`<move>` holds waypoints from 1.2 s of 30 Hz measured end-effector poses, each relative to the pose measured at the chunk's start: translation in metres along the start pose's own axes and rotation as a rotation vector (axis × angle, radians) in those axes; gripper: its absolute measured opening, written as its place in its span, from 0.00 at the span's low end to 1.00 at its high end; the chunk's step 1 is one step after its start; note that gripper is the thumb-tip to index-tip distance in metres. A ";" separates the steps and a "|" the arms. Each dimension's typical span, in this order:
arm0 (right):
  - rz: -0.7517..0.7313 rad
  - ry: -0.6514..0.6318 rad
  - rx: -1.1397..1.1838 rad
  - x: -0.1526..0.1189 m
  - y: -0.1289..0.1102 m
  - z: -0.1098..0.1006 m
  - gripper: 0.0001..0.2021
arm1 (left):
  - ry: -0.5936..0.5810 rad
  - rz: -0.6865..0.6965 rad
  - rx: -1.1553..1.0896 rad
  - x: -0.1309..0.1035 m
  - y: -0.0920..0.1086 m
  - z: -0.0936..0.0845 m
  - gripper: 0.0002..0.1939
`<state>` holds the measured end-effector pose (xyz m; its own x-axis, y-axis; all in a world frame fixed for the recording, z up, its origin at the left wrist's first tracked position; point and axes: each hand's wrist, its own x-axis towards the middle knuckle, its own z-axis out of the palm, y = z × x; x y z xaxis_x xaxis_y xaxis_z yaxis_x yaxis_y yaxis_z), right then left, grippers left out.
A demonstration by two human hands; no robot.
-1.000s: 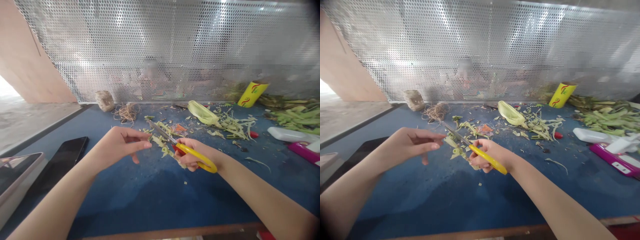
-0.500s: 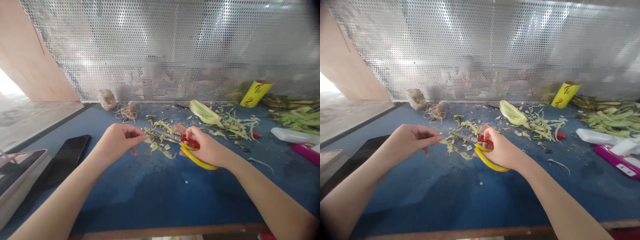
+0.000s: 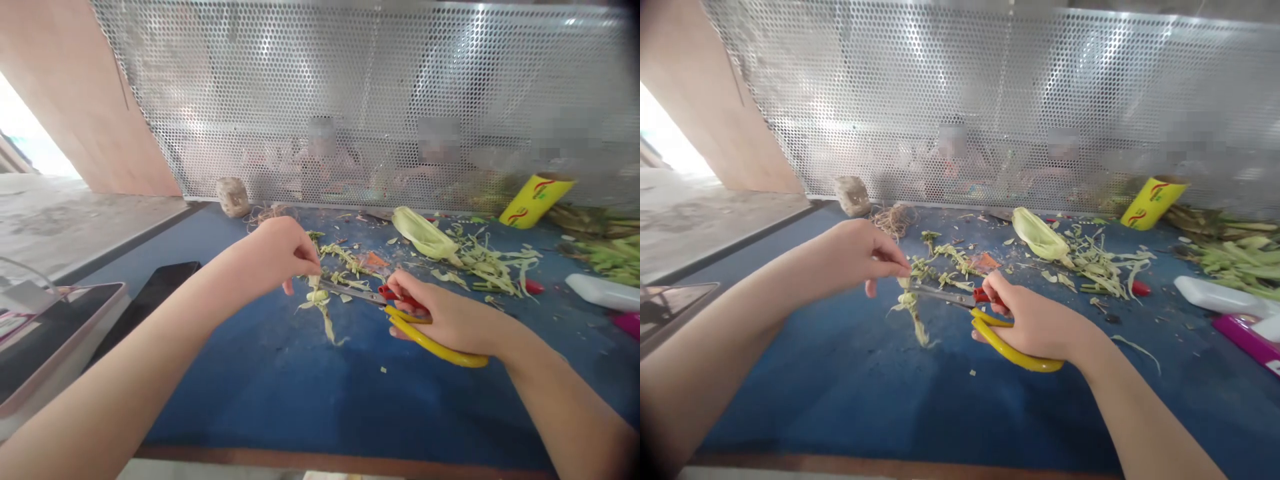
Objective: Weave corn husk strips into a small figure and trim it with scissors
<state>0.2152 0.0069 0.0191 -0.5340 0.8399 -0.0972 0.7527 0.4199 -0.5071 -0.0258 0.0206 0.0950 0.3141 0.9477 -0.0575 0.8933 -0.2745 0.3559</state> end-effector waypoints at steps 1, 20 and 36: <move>-0.013 -0.014 0.009 0.000 0.002 -0.001 0.15 | -0.023 0.017 0.011 0.001 0.003 -0.001 0.10; 0.022 -0.151 -0.005 0.000 0.008 -0.006 0.18 | -0.159 0.150 0.007 0.009 0.015 0.013 0.11; 0.068 -0.171 -0.036 -0.003 0.004 -0.010 0.19 | -0.139 0.174 -0.050 0.012 0.016 0.017 0.13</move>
<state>0.2233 0.0098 0.0263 -0.5367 0.7973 -0.2761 0.8009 0.3784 -0.4640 -0.0025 0.0244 0.0837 0.5061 0.8543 -0.1183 0.8062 -0.4199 0.4169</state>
